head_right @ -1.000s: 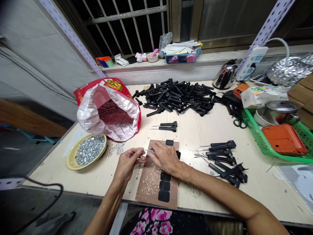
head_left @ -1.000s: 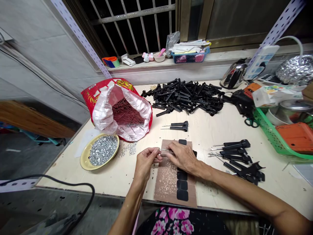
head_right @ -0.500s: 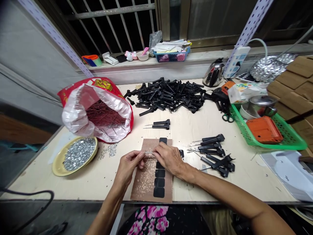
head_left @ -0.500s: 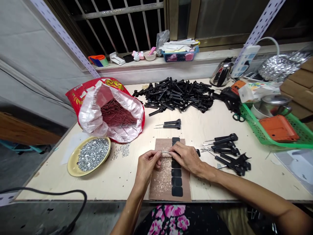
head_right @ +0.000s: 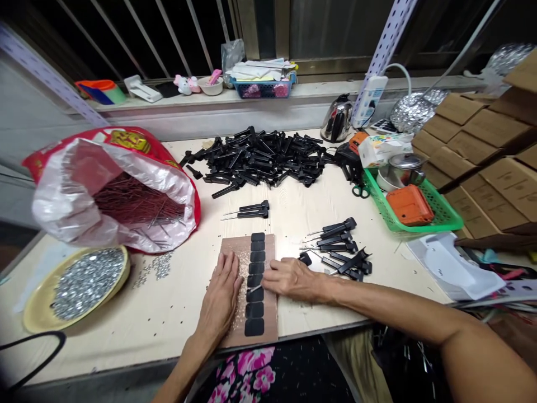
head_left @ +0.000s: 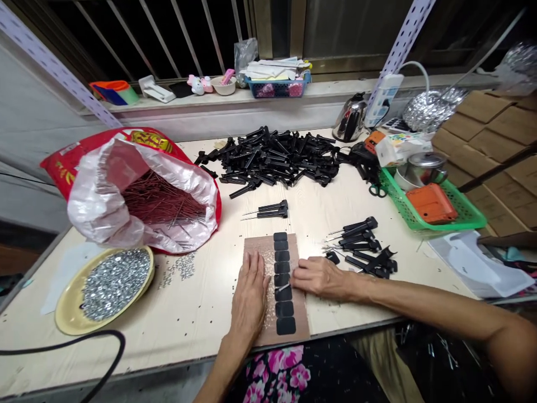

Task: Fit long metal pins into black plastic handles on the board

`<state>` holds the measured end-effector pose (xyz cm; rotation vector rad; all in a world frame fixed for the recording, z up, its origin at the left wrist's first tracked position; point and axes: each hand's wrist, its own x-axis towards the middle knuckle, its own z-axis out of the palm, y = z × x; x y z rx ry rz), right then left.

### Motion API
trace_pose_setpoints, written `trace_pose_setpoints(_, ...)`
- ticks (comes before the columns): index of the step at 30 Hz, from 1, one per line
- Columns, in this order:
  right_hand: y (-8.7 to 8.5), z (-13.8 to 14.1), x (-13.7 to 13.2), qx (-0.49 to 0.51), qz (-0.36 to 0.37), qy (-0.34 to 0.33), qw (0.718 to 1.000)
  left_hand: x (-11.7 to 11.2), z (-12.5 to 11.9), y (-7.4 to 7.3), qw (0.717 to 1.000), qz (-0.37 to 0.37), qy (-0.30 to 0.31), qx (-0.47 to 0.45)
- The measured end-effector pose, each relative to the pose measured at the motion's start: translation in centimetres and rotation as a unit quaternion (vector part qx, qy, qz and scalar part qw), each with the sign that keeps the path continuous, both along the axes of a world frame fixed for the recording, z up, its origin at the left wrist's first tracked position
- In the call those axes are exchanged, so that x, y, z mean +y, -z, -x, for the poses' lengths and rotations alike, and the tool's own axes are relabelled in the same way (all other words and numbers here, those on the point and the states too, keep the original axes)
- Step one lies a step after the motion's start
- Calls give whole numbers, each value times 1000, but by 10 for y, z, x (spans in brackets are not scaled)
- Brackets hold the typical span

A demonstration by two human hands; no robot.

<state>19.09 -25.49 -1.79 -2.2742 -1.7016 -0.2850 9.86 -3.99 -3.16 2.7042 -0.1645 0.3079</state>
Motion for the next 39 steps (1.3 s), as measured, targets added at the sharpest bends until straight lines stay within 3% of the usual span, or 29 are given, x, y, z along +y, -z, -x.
trace_pose_setpoints(3, -3, -1, -1, 11, -19, 83, 996, -2, 1, 8, 1000, -28, -10, 3)
trace_pose_setpoints(4, -3, 0, -1, 11, -18, 80, 997, -2, 1, 8, 999, -32, -11, 2)
trace_pose_setpoints(7, -5, 3, -1, -6, 7, -88, 996, -2, 1, 9, 999, -32, -6, 0)
trace_pose_setpoints(8, -6, 2, 0, -4, 11, -97, 995, -2, 1, 8, 1000, -29, -7, -1)
trace_pose_setpoints(9, -7, 0, 0, 3, 14, -70, 997, -2, 1, 8, 1000, -25, -7, -1)
trace_pose_setpoints(11, -10, -4, 0, 28, 14, 65, 997, -2, 1, 8, 1000, -15, -10, 0)
trace_pose_setpoints(12, -12, -5, -1, 29, 22, 78, 996, -2, 1, 8, 1000, -11, -10, 1)
trace_pose_setpoints(13, -14, -5, -2, 24, 25, 68, 997, -2, 1, 9, 1000, -5, -9, 0)
trace_pose_setpoints(15, -18, -2, -4, 2, 48, -74, 996, -2, 1, 9, 1000, 4, -9, -3)
trace_pose_setpoints(16, -19, -1, -4, -1, 53, -109, 993, -2, 1, 9, 1000, 7, -11, -4)
trace_pose_setpoints(17, -20, 0, -5, 2, 53, -108, 993, -2, 1, 9, 1000, 7, -13, -5)
trace_pose_setpoints(20, -18, -1, -5, 37, 36, 54, 997, -3, 0, 9, 1000, -1, -16, 2)
trace_pose_setpoints(21, -17, -1, -5, 43, 35, 74, 996, -3, 0, 9, 1000, -3, -15, 5)
trace_pose_setpoints(23, -13, 1, -5, 44, 47, -33, 997, -4, 1, 8, 1000, -4, -14, 11)
trace_pose_setpoints(25, -11, 1, -4, 44, 46, -77, 995, -4, 1, 9, 1000, -5, -17, 10)
trace_pose_setpoints(29, -12, -6, -4, 34, 42, 37, 998, -4, 1, 12, 1000, -5, -18, 4)
trace_pose_setpoints(37, -9, 16, -1, 43, 17, 69, 997, -5, 2, 9, 1000, -9, -22, 17)
trace_pose_setpoints(39, -8, 25, -2, 32, 20, 21, 999, -5, 2, 9, 1000, -1, -20, 16)
